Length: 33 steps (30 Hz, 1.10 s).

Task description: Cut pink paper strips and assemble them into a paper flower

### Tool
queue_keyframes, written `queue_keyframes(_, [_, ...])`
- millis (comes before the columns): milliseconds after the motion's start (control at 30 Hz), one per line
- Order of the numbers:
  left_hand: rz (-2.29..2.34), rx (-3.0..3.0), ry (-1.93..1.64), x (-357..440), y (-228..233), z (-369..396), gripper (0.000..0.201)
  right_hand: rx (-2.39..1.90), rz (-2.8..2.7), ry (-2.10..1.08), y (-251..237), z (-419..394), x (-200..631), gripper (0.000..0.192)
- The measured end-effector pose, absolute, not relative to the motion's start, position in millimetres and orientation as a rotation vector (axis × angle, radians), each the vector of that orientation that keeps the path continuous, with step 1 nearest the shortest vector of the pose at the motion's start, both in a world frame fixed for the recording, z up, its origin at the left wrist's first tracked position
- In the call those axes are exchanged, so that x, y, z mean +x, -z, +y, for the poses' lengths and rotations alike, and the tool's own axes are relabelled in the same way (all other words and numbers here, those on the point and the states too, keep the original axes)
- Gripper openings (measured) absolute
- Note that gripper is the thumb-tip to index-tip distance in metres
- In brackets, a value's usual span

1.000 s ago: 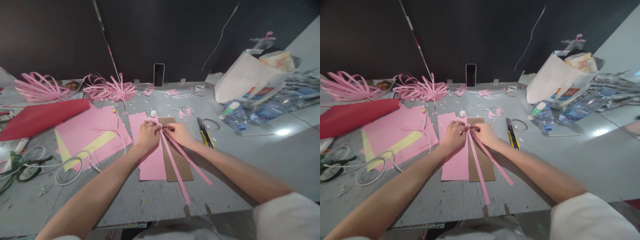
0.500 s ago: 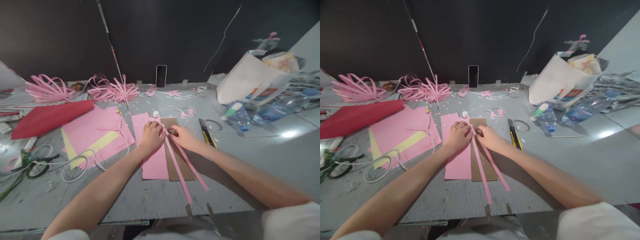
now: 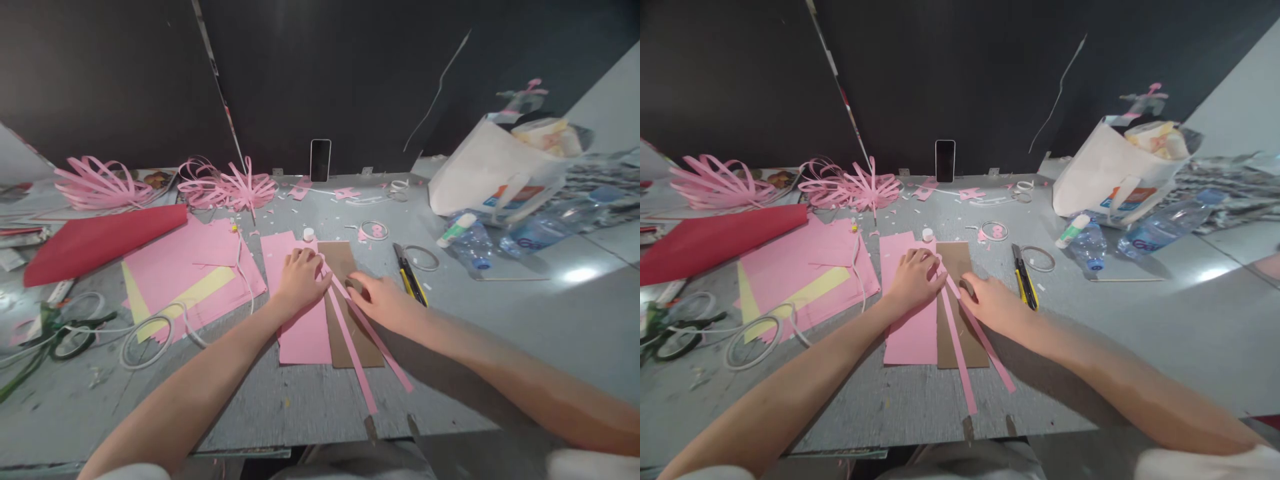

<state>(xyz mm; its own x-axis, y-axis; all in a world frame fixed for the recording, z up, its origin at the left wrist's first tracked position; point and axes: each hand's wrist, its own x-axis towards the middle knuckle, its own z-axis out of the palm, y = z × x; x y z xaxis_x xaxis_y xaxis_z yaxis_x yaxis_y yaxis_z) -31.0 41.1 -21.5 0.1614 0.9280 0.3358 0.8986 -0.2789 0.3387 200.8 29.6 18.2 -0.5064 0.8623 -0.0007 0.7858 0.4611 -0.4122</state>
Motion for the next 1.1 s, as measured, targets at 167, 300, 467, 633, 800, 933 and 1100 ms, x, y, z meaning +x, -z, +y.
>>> queue_keyframes(167, [1.868, 2.338, -0.741, -29, 21, 40, 0.024, -1.351, -2.476, -0.519, -13, 24, 206, 0.028])
queue_keyframes(300, [1.870, 2.344, -0.711, -27, 19, 38, 0.031, -1.305, -2.479, -0.600, -11, 23, 210, 0.029])
queue_keyframes(467, [1.852, 2.345, -0.685, -27, 17, 37, 0.034, -1.290, -2.477, -0.632, -8, 20, 212, 0.030])
queue_keyframes(633, [1.835, 2.346, -0.705, -29, 17, 37, 0.040, -1.081, -2.579, -0.492, -4, 20, 211, 0.037])
queue_keyframes(800, [1.848, 2.355, -0.705, -28, 19, 37, 0.037, -0.956, -2.735, -0.356, -5, 24, 213, 0.050])
queue_keyframes(933, [1.874, 2.353, -0.754, -28, 22, 37, 0.025, -0.918, -2.739, -0.374, -4, 27, 218, 0.059])
queue_keyframes(1100, [1.870, 2.309, -0.832, -31, 26, 39, 0.021, -0.871, -2.653, -0.529, -3, 28, 221, 0.061])
